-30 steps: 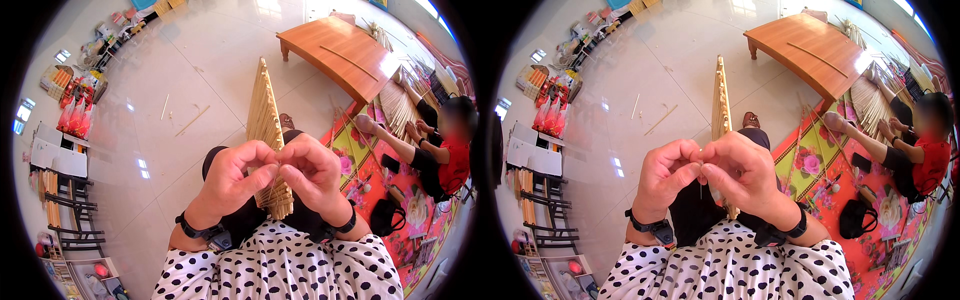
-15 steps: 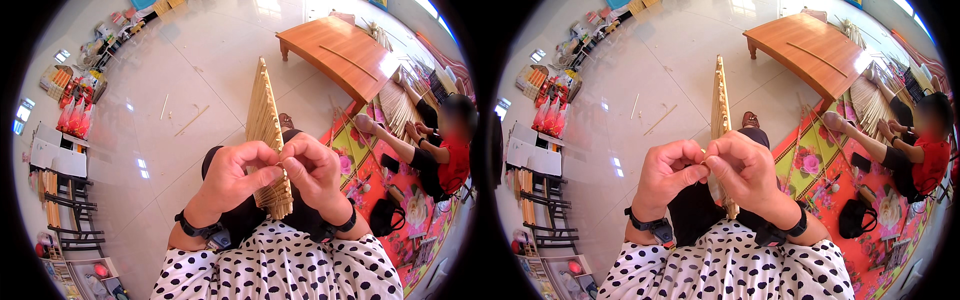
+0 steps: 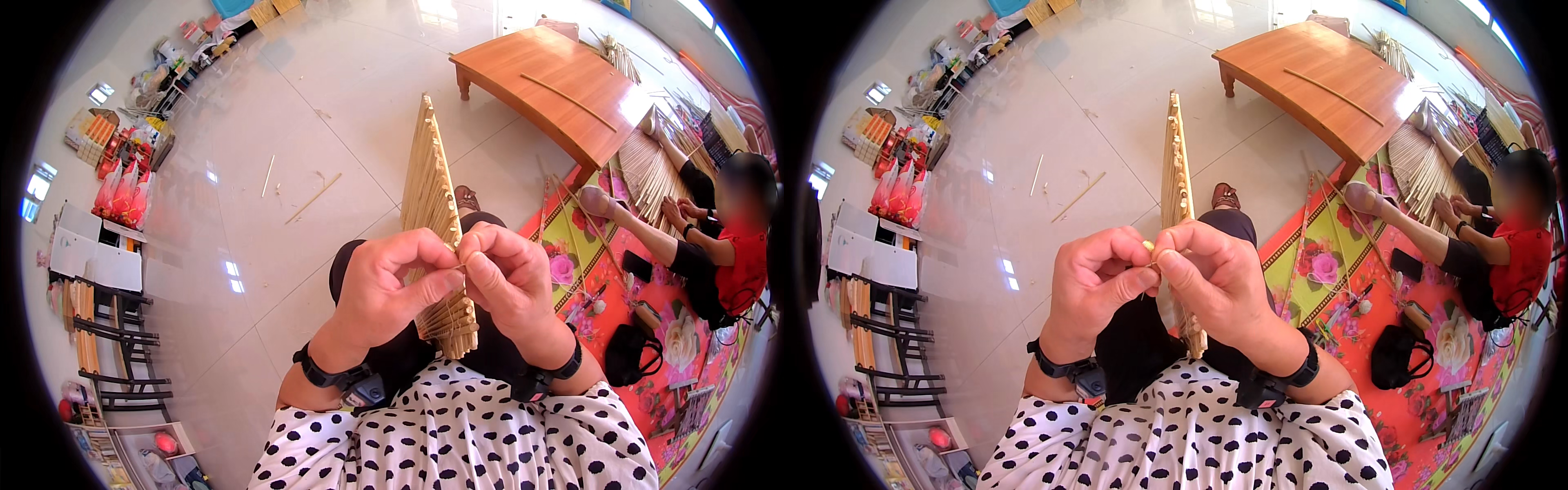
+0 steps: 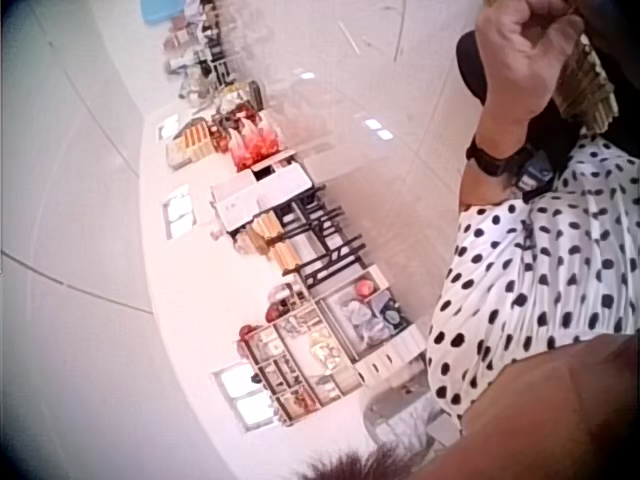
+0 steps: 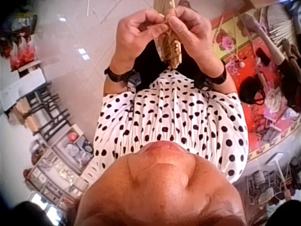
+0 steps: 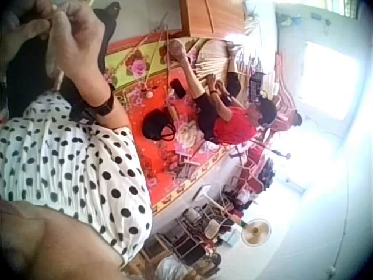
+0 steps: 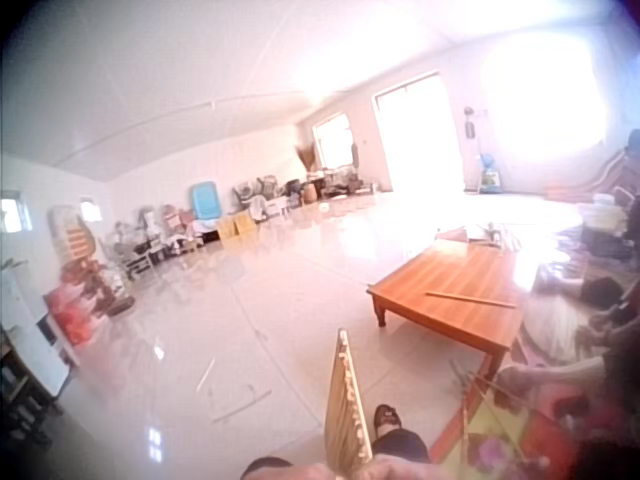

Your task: The person threads a string through bamboo sticks to assemble a mat by hand and uses a pair of cutters to trim the excess string.

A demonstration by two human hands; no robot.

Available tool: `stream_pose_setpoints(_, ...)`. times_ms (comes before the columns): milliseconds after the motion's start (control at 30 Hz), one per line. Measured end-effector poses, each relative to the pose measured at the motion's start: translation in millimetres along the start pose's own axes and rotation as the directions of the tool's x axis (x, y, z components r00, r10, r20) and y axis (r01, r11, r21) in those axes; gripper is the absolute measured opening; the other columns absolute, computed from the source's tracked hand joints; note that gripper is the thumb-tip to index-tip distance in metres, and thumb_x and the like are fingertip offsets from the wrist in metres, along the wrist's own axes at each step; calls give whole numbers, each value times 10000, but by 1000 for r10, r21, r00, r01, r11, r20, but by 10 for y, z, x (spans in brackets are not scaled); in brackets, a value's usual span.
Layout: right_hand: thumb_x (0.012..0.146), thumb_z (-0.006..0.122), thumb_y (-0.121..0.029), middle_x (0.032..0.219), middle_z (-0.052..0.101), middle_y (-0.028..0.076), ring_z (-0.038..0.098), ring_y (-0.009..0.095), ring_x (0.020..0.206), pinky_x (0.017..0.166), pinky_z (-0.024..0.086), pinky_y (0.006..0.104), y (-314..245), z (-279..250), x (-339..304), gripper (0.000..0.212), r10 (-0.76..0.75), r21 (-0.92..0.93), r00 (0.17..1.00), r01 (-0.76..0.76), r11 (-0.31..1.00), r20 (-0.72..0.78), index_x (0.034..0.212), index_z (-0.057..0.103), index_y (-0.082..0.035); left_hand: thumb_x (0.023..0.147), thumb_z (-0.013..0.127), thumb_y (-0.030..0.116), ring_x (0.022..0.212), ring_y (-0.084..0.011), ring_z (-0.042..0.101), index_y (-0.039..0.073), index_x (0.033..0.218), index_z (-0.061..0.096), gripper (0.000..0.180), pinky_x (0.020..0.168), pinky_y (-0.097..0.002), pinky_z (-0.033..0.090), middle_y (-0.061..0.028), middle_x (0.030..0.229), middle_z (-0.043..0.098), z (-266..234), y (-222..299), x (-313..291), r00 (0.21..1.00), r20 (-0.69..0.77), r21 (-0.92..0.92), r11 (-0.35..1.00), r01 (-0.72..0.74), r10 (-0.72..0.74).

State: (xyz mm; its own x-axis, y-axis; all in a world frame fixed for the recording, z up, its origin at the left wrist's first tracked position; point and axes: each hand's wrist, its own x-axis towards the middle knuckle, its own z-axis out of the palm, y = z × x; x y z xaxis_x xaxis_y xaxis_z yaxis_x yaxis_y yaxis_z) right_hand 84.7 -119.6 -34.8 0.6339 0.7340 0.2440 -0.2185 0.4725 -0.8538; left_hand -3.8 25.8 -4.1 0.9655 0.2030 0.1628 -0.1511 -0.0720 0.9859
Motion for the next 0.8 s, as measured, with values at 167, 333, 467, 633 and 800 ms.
stream_pose_setpoints(167, 961, 551, -124, 759, 595, -28, 500, 3, 618, 524, 387, 161, 20, -31, 1, 129, 54, -9, 998, -54, 998, -13, 970, 588, -1, 863, 664, 33, 736, -68, 584, -19, 883, 630, 66, 677, -202, 472, -9, 796, 633, -13, -3, 8, 999, 22, -86, 995, 48, -47)
stream_pose_setpoints(333, 969, 539, -141, 773, 586, -26, 452, -2, 574, 492, 340, 154, 24, -28, -6, 136, 99, 55, 995, -97, 994, -24, 984, 573, -10, 873, 652, 39, 725, -73, 593, -20, 902, 635, 67, 667, -200, 478, -25, 784, 635, -45, -4, 30, 993, 65, -168, 980, 111, -101)
stream_pose_setpoints(467, 980, 518, -153, 800, 595, -2, 447, 7, 564, 481, 328, 157, -10, -11, 3, 145, 121, 92, 993, -120, 988, -3, 993, 556, -13, 883, 639, 53, 714, -84, 605, -23, 914, 640, 82, 670, -209, 492, -35, 786, 644, -56, -26, 41, 990, 72, -221, 966, 131, -118)
stream_pose_setpoints(633, 989, 498, -166, 812, 591, 13, 449, 14, 561, 472, 321, 160, 2, -42, 13, 148, 158, 131, 987, -157, 979, 1, 996, 539, -23, 881, 638, 66, 714, -92, 614, -24, 919, 645, 98, 677, -218, 499, -41, 794, 653, -56, -51, 65, 986, 74, -262, 952, 161, -146)
stream_pose_setpoints(800, 984, 492, -150, 849, 568, 7, 441, 25, 542, 474, 328, 169, 48, -53, 35, 127, 157, 158, 988, -154, 975, -3, 1019, 529, -34, 836, 655, 36, 674, -92, 619, -3, 894, 650, 70, 640, -233, 492, -29, 773, 658, 26, 46, 13, 993, -111, 155, 986, 59, -42)
